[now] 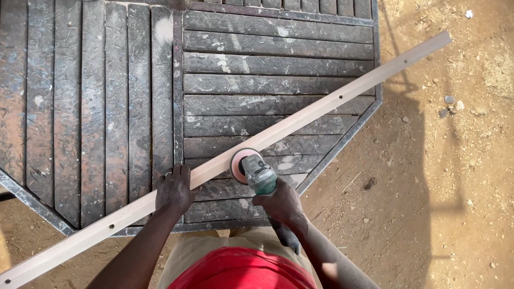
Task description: Sanding a long wooden plank using an angle grinder with a sanding attachment
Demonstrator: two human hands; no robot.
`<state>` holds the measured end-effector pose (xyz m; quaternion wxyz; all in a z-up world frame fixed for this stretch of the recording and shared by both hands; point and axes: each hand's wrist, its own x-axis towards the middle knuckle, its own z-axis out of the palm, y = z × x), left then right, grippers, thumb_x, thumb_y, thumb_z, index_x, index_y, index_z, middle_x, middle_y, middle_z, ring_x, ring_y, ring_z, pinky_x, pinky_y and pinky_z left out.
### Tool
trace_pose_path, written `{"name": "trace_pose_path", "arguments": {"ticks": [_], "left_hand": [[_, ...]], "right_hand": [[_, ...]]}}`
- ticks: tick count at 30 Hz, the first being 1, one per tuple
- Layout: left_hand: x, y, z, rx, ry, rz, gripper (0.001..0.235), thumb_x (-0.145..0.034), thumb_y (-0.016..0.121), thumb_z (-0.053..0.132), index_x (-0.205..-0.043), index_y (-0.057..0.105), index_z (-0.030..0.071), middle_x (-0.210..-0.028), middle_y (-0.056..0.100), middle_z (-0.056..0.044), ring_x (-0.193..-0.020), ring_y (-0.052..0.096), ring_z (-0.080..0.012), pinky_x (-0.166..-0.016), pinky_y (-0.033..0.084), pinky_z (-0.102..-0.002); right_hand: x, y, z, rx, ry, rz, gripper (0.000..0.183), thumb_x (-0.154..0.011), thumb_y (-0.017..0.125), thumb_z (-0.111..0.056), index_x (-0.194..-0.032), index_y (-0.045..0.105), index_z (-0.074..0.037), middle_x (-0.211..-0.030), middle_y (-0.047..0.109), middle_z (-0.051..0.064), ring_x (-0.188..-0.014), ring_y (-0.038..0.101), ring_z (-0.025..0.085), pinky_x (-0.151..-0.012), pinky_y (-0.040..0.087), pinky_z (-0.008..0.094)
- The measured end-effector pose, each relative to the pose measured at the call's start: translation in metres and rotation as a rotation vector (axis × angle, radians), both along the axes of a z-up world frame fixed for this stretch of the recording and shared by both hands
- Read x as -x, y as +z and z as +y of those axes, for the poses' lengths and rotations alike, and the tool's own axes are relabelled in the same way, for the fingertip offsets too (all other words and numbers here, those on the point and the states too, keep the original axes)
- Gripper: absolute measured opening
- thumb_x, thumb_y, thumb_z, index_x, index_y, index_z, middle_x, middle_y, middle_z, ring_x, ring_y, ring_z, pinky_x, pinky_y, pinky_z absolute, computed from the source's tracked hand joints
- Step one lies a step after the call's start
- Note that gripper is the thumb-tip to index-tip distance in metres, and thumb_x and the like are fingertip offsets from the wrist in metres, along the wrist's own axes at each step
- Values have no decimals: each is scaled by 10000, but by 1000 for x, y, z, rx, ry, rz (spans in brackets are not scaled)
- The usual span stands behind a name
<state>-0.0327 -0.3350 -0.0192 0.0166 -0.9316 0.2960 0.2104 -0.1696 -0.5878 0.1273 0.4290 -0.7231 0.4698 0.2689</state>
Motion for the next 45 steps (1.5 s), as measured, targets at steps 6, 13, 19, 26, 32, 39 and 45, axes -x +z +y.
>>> {"name": "trace_pose_path", "arguments": {"ticks": [6, 13, 19, 26, 32, 39, 45], "left_hand": [[1, 6, 0, 15, 5, -5, 676, -790, 785, 482, -1261, 463, 120, -1206, 537, -90, -1090, 661, -349, -912, 521, -487], [1, -8, 3, -1, 2, -23, 696, -804, 797, 442, -1312, 443, 124, -1251, 535, -111, -1108, 661, -350, -920, 528, -491], [2, -1, 2, -24, -7, -2, 674, -843, 776, 414, -1346, 439, 116, -1276, 552, -118, -1142, 661, -346, -934, 537, -484], [7, -6, 1, -8, 39, -41, 692, -804, 774, 465, -1311, 442, 132, -1230, 573, -103, -1102, 674, -342, -919, 525, -485], [7, -3, 1, 2, 45, -49, 711, -772, 778, 513, -1281, 456, 135, -1192, 594, -97, -1070, 686, -348, -907, 520, -493], [8, -12, 6, 12, 27, -75, 685, -736, 799, 466, -1244, 462, 153, -1164, 593, -73, -1027, 700, -324, -878, 532, -469], [7, -19, 7, 38, 32, -113, 669, -710, 784, 480, -1206, 481, 149, -1102, 603, -68, -999, 703, -332, -867, 536, -478]], "right_hand": [[2, -14, -108, 194, -294, -78, 448, -608, 889, -334, -958, 763, -84, -785, 746, 142, -798, 751, 320, -828, 556, 439], [-11, -46, -204, 246, -461, -226, 414, -612, 898, -313, -901, 748, -59, -709, 702, 140, -735, 719, 382, -747, 512, 434], [-21, -9, -72, 52, 55, -70, 474, -613, 942, -353, -1005, 802, -126, -907, 788, 163, -946, 758, 375, -903, 571, 463], [-25, -9, -91, 40, 58, -95, 509, -537, 910, -384, -934, 768, -98, -852, 754, 147, -902, 735, 356, -810, 570, 484], [-18, -63, -243, 118, -464, -313, 373, -591, 912, -150, -855, 709, 19, -685, 673, 187, -618, 712, 314, -612, 615, 456], [-10, -29, -134, 155, -66, -138, 388, -536, 924, -294, -830, 779, -86, -698, 748, 138, -734, 761, 339, -723, 574, 441], [-11, -10, -54, 1, 248, -61, 623, -470, 952, -525, -918, 740, -147, -898, 776, 138, -1012, 731, 401, -847, 540, 505]]}}
